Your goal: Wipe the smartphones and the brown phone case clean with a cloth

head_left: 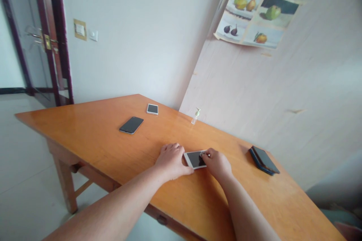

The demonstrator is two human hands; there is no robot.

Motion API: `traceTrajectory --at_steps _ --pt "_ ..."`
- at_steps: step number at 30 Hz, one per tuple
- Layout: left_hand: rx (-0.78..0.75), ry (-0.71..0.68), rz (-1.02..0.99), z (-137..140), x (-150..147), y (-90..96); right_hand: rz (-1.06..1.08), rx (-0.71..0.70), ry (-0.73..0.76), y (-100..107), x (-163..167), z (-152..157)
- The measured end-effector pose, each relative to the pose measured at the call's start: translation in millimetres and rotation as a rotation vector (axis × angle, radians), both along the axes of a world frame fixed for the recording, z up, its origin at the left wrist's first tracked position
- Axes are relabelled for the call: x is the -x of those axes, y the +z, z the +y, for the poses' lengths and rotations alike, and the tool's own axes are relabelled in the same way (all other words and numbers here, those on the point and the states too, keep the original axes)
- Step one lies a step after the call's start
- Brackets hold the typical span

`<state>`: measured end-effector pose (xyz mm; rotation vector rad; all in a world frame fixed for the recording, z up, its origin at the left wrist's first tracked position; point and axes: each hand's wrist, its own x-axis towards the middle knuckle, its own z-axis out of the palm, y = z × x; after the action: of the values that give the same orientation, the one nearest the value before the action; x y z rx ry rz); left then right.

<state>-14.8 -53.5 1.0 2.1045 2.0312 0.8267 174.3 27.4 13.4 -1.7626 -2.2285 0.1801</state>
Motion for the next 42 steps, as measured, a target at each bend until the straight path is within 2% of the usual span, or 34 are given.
traceTrajectory --at_steps 3,5,6,10,12,15,18,20,26,28,30,34,36,42 --pt "0.02 0.015 0.005 -0.6 -0.4 1.2 0.063 0.041 0.216 -5.5 17.6 -13.5" --pt "0.032 0.016 0.006 -0.8 -0.5 1.9 0.085 0.062 0.294 -5.4 20.7 -15.7" --pt "0.033 0.013 0.006 -0.8 -0.4 2.1 0.078 0.064 0.277 -3.9 18.0 -13.9" --pt "0.012 -0.001 0.009 0.2 0.1 0.7 0.019 0.014 0.054 6.5 -10.1 2.3" --pt "0.002 -0.003 0.01 1.2 0.4 -0.9 0.011 -0.004 0.011 9.0 -19.0 6.2" --pt "-0.011 -0.01 0.007 2.2 0.8 -3.0 0.018 0.01 0.068 5.0 -11.2 -0.2" --pt "-0.009 -0.013 0.007 2.5 1.4 -3.6 0.06 0.068 0.252 -2.7 7.0 -10.9" --pt "-0.005 -0.013 0.009 2.3 1.5 -3.5 0.079 0.101 0.315 -4.6 10.1 -11.4" --pt "0.012 -0.017 0.014 2.3 1.1 -2.9 0.043 0.056 0.089 6.6 -31.0 15.3" --pt "0.012 -0.02 0.013 2.4 1.2 -2.6 0.038 0.049 0.063 8.3 -35.7 16.8" --pt "0.007 -0.016 0.014 2.4 1.5 -2.4 0.047 0.068 0.111 6.3 -27.9 10.6" --pt "-0.007 -0.014 0.019 2.4 1.8 -2.6 0.1 0.178 0.308 -1.6 -2.2 -6.8" --pt "-0.016 -0.016 0.025 2.7 1.7 -3.4 0.103 0.203 0.319 -2.0 -2.0 -6.7" --pt "-0.004 -0.012 0.031 3.7 1.2 -5.0 0.033 0.1 0.061 7.9 -41.9 20.1"
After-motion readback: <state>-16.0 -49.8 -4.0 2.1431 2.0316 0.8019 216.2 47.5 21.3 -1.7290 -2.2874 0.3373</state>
